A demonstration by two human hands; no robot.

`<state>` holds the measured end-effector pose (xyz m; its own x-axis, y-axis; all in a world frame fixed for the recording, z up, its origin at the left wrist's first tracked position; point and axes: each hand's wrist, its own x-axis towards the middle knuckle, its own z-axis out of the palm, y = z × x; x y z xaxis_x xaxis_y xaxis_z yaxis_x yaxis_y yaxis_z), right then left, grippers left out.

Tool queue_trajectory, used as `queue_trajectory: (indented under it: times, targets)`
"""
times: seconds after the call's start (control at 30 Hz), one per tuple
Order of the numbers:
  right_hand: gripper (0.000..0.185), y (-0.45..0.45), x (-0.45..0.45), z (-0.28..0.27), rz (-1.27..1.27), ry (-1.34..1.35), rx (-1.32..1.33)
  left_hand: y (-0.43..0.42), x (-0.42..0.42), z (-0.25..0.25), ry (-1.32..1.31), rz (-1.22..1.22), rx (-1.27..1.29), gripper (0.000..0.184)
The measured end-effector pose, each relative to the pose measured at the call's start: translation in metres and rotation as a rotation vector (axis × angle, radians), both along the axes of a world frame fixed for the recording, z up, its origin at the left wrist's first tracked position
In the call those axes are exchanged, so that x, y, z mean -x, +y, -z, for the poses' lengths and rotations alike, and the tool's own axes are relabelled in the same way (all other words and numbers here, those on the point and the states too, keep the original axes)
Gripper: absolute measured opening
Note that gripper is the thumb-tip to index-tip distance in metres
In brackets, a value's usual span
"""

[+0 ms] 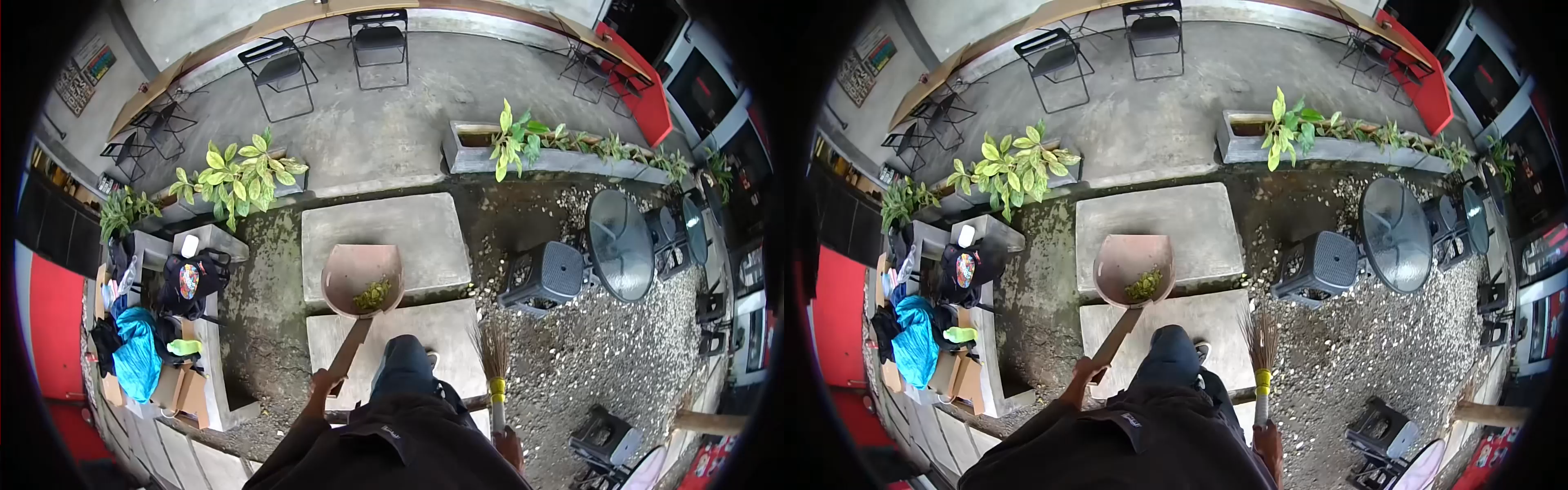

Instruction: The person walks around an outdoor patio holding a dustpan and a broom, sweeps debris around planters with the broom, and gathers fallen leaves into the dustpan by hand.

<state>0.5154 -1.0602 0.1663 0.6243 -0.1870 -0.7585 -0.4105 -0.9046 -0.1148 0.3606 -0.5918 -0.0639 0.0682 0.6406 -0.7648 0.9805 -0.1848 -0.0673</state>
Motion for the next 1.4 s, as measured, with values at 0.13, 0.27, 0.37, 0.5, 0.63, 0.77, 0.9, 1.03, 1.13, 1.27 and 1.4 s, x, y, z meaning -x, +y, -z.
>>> queue_trajectory:
  times: [0.13,0.27,0.37,0.5,0.63,0.77,0.9,1.03,1.13,1.27,1.4]
  targets:
    - [0.042,-0.012,-0.08,0.042,-0.068,-0.129,-0.158,0.029,-0.067,0.015,-0.009,-0.068,0.057,0.093]
    - [0.041,0.003,-0.158,0.082,-0.132,-0.164,-0.193,0.043,-0.141,-0.009,-0.058,-0.098,0.036,0.092]
    - [0.042,0.073,-0.219,0.036,-0.163,-0.123,-0.22,0.072,-0.181,0.03,-0.072,-0.038,0.012,0.091]
    - [0.054,0.108,-0.308,0.056,-0.291,-0.154,-0.242,0.108,-0.256,0.022,-0.055,-0.072,0.126,0.091]
    - [0.053,0.171,-0.405,0.026,-0.349,0.032,-0.218,0.146,-0.324,0.002,-0.064,-0.1,0.211,0.088]
    - [0.052,0.226,-0.485,0.026,-0.508,-0.168,-0.19,0.177,-0.376,0.01,-0.009,-0.11,0.203,0.089]
    - [0.05,0.285,-0.544,0.018,-0.339,-0.037,-0.321,0.2,-0.43,-0.019,-0.002,-0.15,0.161,0.086]
    - [0.046,0.333,-0.59,-0.002,-0.375,-0.098,-0.379,0.228,-0.465,-0.03,0.014,-0.146,0.156,0.082]
    - [0.048,0.358,-0.618,-0.014,-0.441,-0.059,-0.418,0.243,-0.481,-0.037,0.018,-0.127,0.166,0.079]
    - [0.052,0.407,-0.647,-0.064,-0.496,-0.077,-0.431,0.264,-0.507,-0.026,0.029,-0.092,0.174,0.077]
    - [0.043,0.451,-0.705,-0.068,-0.54,-0.078,-0.408,0.288,-0.563,-0.049,0.059,-0.086,0.205,0.079]
